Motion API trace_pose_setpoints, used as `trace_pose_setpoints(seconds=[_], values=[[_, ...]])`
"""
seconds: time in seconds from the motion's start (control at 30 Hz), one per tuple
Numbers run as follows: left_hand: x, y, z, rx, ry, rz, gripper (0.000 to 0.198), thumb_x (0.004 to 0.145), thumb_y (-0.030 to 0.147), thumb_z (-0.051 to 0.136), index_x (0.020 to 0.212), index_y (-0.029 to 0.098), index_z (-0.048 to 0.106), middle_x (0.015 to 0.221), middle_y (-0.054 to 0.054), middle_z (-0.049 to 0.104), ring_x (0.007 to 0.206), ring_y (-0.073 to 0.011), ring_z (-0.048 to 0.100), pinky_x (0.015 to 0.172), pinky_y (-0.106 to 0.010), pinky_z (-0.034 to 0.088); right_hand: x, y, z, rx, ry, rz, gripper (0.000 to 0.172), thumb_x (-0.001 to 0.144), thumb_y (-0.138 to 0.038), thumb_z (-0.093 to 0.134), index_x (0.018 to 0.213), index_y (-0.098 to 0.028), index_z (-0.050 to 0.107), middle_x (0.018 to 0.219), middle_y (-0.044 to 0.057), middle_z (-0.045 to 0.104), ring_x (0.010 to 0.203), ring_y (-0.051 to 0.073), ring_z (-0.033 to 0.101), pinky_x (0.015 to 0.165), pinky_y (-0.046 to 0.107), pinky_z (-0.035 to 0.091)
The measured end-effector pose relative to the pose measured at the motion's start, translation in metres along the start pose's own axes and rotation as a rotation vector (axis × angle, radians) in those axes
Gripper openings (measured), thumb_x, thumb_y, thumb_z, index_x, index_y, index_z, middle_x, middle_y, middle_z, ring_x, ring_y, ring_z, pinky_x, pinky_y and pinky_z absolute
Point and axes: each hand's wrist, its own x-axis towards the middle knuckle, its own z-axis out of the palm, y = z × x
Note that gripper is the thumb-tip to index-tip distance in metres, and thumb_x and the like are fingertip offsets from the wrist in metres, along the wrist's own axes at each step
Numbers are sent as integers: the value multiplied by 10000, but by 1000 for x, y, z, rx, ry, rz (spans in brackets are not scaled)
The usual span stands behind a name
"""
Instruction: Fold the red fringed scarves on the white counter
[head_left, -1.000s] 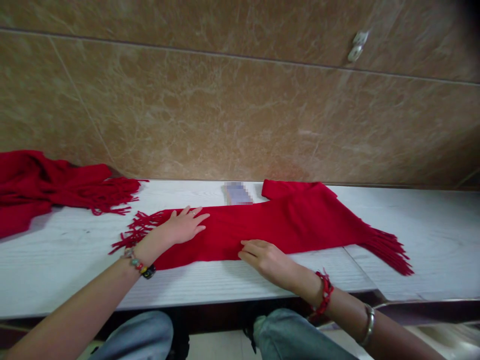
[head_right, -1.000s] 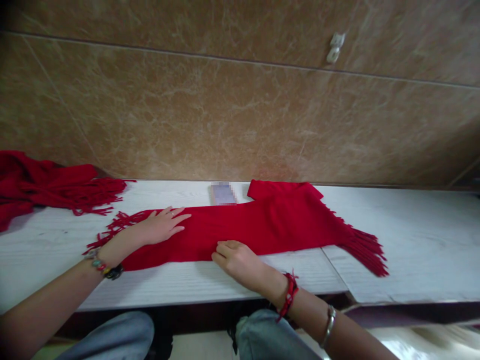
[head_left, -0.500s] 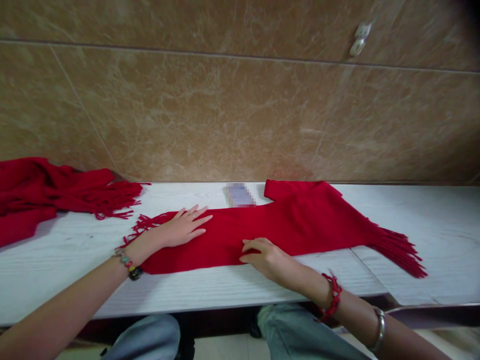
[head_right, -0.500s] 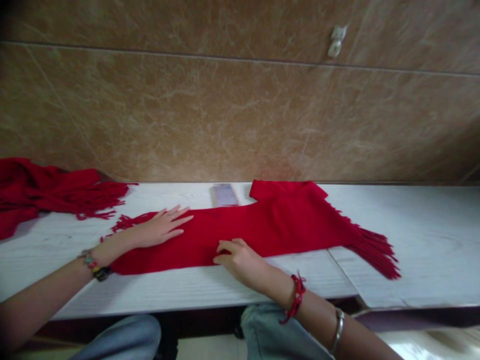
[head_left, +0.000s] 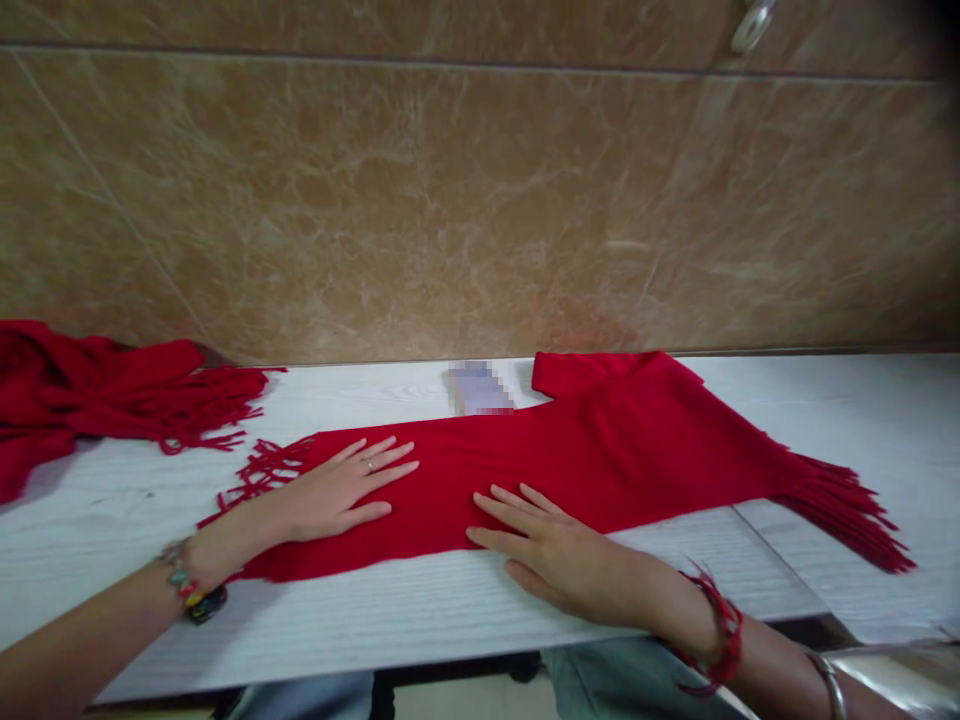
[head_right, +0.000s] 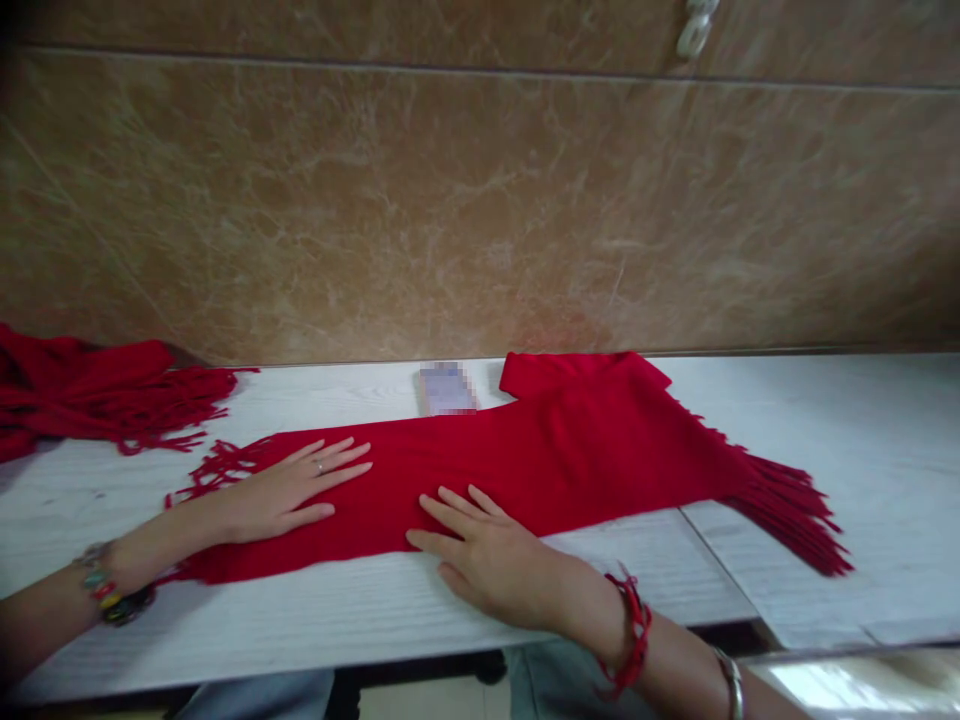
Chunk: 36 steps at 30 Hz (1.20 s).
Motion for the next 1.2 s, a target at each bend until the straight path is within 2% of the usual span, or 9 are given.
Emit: trace_pose_setpoints(seconds=[0.13, 0.3, 0.4, 0.6, 0.77, 0.9, 1.0, 1.1, 1.2], values=[[-12, 9, -7, 3, 31, -50, 507, 895, 418, 324, 1366, 280, 201, 1457, -39, 110, 1322, -244, 94, 1046, -444, 149, 0, 1, 2, 10, -12, -1, 454, 872, -226, 399, 1322, -249, 346, 1416, 83, 265, 1304, 226, 179, 1052, 459, 177], [-10, 40, -12, -97, -28, 177, 471, 884, 390, 381, 1336, 358, 253, 1435, 19, 211, 1313, -220, 157, 1060, -433, 116, 0, 3, 3, 7, -3, -10, 447, 874, -234, 403, 1317, -257, 353, 1410, 82, 280, 1299, 230, 197, 1040, 473, 209], [-20, 31, -5, -144, -9, 176, 470, 878, 378, 401, 1329, 362, 269, 1404, 21, 293, 1302, -209, 201, 1065, -423, 107, 0, 3, 3, 7, 14, -17, 437, 871, -229, 411, 1305, -254, 374, 1402, 83, 299, 1294, 224, 217, 1040, 469, 218], [-57, -10, 10, -104, 19, -13, 432, 905, 337, 332, 1332, 352, 268, 1414, 22, 272, 1303, -197, 198, 1058, -413, 132, -1, 6, 3, 26, 20, -37, 429, 873, -242, 414, 1300, -267, 382, 1398, 73, 311, 1291, 222, 229, 1040, 468, 225], [-75, 9, 0, -31, 105, -12, 403, 851, 339, 429, 1247, 264, 443, 1288, -55, 442, 1178, -222, 383, 994, -362, 284, 1, 7, 2, -43, 55, -55, 387, 857, -242, 445, 1243, -261, 464, 1342, 77, 402, 1248, 232, 325, 1001, 455, 313], [-77, 31, -12, 7, 73, 30, 406, 794, 164, 469, 1190, 248, 496, 1059, -51, 559, 925, -171, 531, 815, -253, 418, 22, -11, -3, -122, 173, -86, 284, 805, -208, 520, 1075, -180, 600, 1171, 123, 551, 1092, 245, 495, 910, 416, 419], [-74, 30, -13, 15, 76, 23, 543, 751, 1, 386, 1224, 259, 460, 1019, -40, 574, 859, -143, 553, 746, -218, 429, 50, -38, -5, -157, 162, -129, 252, 777, -193, 553, 1019, -149, 610, 1045, 130, 607, 942, 226, 570, 810, 364, 473], [-70, 20, -14, -80, 122, 13, 466, 774, 19, 398, 1178, 228, 495, 1040, -37, 588, 908, -144, 551, 801, -228, 415, 78, -60, -3, -173, 111, -118, 280, 776, -203, 554, 1049, -143, 580, 1000, 124, 615, 883, 220, 582, 755, 331, 477], [-66, 8, -17, -213, 145, -19, 315, 812, 100, 448, 1093, 199, 547, 1029, -30, 615, 928, -138, 554, 842, -237, 398, 97, -66, 3, -135, 111, -55, 311, 776, -198, 549, 1083, -147, 546, 1003, 122, 610, 898, 224, 577, 748, 316, 461]])
